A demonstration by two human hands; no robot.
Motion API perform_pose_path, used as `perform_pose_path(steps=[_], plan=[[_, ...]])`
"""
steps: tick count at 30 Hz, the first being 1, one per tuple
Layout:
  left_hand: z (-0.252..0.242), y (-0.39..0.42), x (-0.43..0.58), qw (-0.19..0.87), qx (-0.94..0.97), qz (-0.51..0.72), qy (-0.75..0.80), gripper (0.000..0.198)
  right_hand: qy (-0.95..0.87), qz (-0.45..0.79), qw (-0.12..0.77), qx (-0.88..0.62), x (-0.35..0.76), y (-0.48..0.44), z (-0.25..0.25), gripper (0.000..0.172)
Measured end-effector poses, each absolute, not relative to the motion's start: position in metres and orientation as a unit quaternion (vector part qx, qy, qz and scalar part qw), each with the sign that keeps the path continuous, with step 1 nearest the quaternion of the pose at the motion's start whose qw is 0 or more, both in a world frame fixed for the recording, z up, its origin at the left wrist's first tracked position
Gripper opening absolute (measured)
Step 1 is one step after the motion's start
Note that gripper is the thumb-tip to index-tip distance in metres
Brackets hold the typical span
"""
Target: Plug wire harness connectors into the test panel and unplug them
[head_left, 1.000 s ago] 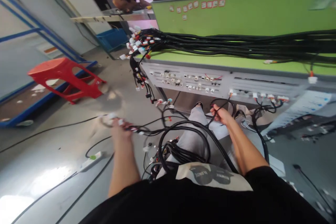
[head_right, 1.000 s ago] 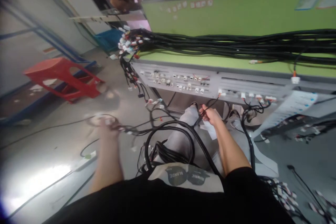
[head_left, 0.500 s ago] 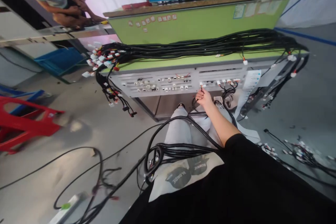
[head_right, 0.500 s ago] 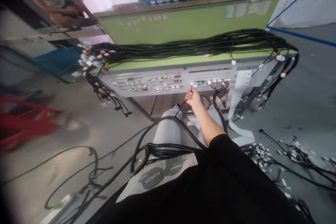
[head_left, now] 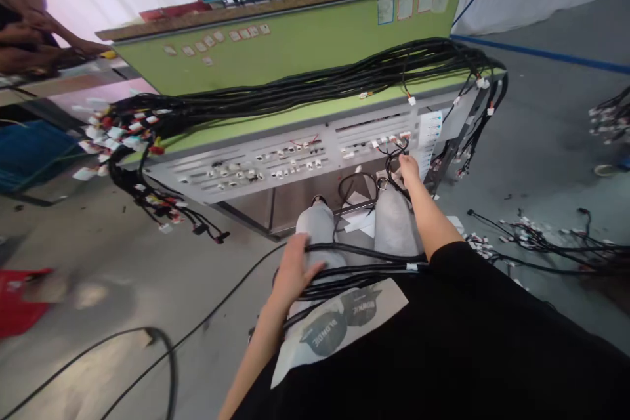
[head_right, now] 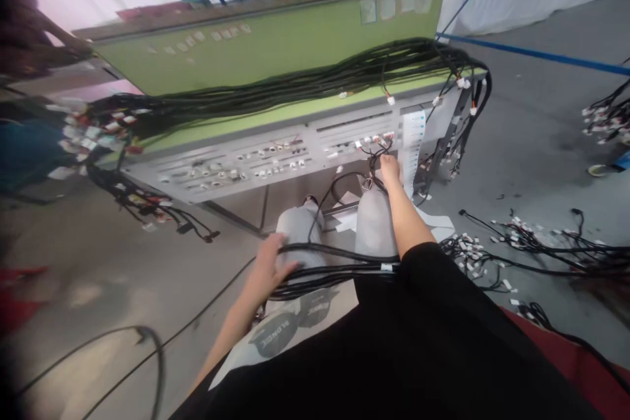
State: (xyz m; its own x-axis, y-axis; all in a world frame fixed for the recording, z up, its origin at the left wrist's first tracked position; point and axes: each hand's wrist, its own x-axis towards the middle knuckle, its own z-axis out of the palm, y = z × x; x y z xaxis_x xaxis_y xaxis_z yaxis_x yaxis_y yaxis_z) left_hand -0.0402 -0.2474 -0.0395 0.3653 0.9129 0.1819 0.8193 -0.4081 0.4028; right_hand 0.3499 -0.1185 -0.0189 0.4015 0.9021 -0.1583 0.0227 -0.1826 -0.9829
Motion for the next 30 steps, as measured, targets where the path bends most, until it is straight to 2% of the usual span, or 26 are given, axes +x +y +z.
perform_pose_path(steps=[5, 11, 13, 15, 17, 20, 24, 25, 27, 30], plan=[[-0.053, -0.232, 0.004, 0.047, 0.845, 0.123, 0.518, 0.041, -0.314, 0.518, 0.476, -0.638, 0.345, -0.096, -0.034, 0.016], [-0.054, -0.233, -0.010, 0.078, 0.842, 0.125, 0.519, 0.038, -0.275, 0.613, 0.479, -0.566, 0.353, -0.110, -0.036, 0.019], [-0.045, -0.233, -0.016, 0.138, 0.845, 0.129, 0.500, 0.047, -0.262, 0.626, 0.511, -0.527, 0.365, -0.130, -0.026, 0.018], [-0.030, -0.232, -0.020, 0.249, 0.847, 0.140, 0.447, 0.060, -0.252, 0.653, 0.547, -0.460, 0.373, -0.153, -0.012, 0.012], [-0.011, -0.228, -0.014, 0.356, 0.823, 0.180, 0.403, 0.063, -0.247, 0.679, 0.569, -0.393, 0.371, -0.172, 0.003, 0.008], [0.010, -0.217, 0.030, 0.422, 0.746, 0.276, 0.435, 0.044, -0.242, 0.680, 0.587, -0.367, 0.356, -0.187, 0.020, 0.010], [0.015, -0.199, 0.126, 0.602, 0.632, 0.257, 0.414, 0.046, -0.226, 0.666, 0.601, -0.379, 0.336, -0.193, 0.025, 0.016], [0.013, -0.196, 0.147, 0.636, 0.606, 0.248, 0.409, 0.040, -0.226, 0.670, 0.593, -0.385, 0.332, -0.196, 0.024, 0.019], [0.006, -0.197, 0.177, 0.670, 0.574, 0.234, 0.408, 0.028, -0.239, 0.677, 0.572, -0.396, 0.326, -0.210, 0.021, 0.024], [0.001, -0.211, 0.190, 0.678, 0.589, 0.229, 0.375, 0.029, -0.297, 0.664, 0.563, -0.392, 0.321, -0.241, 0.019, 0.028]])
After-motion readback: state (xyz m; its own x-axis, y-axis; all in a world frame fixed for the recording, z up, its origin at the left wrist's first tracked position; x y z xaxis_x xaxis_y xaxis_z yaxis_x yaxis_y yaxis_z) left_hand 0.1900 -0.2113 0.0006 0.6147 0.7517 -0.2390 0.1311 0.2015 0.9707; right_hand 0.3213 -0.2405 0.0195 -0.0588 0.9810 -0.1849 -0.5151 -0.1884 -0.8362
